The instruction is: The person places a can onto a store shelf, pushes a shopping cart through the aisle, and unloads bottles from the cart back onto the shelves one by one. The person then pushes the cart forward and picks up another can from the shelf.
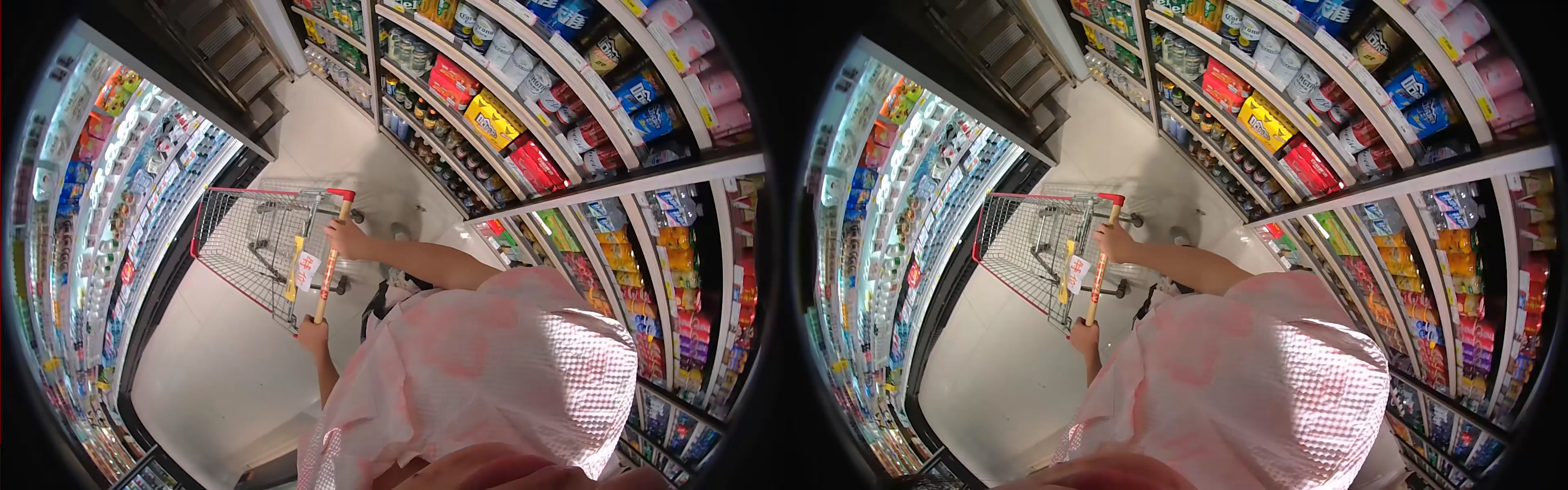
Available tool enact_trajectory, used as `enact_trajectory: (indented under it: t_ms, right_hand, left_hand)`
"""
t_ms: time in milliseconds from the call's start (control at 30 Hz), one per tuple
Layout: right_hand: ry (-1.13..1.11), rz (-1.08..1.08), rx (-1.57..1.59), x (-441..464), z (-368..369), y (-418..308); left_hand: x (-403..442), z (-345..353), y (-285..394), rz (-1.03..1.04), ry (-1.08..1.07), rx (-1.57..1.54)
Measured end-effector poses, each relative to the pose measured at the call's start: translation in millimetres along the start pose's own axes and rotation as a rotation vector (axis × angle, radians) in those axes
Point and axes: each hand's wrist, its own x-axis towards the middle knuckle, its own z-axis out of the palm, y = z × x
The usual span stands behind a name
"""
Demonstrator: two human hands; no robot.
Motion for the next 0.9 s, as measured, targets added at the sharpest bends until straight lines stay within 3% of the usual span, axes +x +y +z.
enact_trajectory:
  t_ms: [200, 300, 700, 767, 833, 867, 900]
  right_hand:
    - [0.028, -0.024, -0.005, -35, -11, -18]
    - [-0.202, 0.034, 0.142, -35, -5, -22]
    - [-0.347, 0.067, 0.223, -66, -6, -2]
    - [-0.425, 0.019, 0.740, -71, 28, 44]
    - [-0.071, 0.518, 1.233, -108, -68, 62]
    - [0.085, 0.750, 1.288, -124, -123, 77]
    - [0.652, 0.625, 0.956, -135, -124, 108]
  left_hand:
    - [-18, 15, -28, 0.062, 0.081, -0.010]
    - [-27, 12, -36, 0.071, 0.075, 0.010]
    - [-26, 23, -39, 0.201, 0.132, 0.042]
    - [-26, 18, -39, 0.221, 0.102, 0.087]
    - [-22, 21, -40, 0.220, 0.059, 0.147]
    - [-21, 17, -40, 0.237, 0.046, 0.148]
    - [-22, 15, -38, 0.249, 0.035, 0.144]
